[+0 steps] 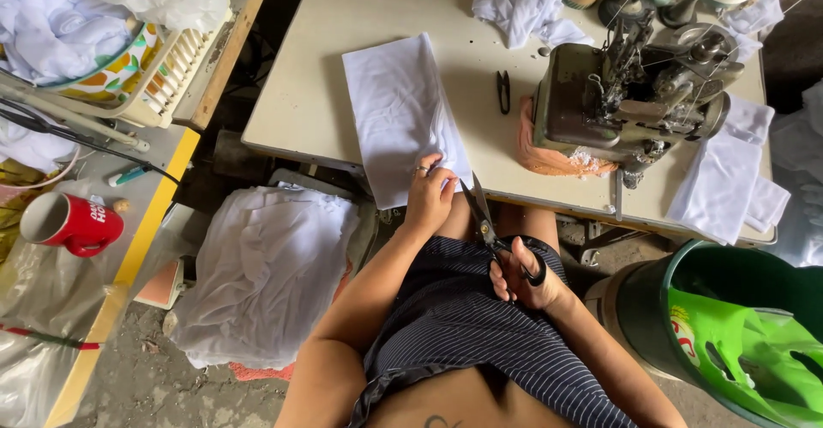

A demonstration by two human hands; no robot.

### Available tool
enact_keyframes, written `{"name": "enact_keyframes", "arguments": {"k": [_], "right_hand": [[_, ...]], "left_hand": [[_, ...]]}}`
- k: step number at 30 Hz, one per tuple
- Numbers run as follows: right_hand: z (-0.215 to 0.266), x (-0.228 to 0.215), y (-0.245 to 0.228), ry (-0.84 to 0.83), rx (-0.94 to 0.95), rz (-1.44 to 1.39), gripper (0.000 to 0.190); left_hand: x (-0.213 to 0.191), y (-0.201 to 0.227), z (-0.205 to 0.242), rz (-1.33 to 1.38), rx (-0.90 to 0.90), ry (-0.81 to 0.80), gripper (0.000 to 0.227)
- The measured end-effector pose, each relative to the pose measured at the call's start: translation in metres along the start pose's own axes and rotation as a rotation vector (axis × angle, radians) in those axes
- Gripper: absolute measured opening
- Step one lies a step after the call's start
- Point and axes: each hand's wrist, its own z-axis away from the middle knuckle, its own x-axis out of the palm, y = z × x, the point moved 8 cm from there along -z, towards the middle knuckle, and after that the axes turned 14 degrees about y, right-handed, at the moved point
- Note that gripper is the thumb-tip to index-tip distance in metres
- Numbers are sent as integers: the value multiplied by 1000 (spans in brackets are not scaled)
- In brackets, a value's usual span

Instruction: Cutting and folding small pieces of white fabric at a sewing workstation.

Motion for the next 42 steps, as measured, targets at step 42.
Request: {"name": "enact_keyframes", "arguments": {"k": [42], "right_hand": [[-38,56,-102,375,-176,121,76]], "left_hand": [[0,-6,5,225,-128,165,25]]}}
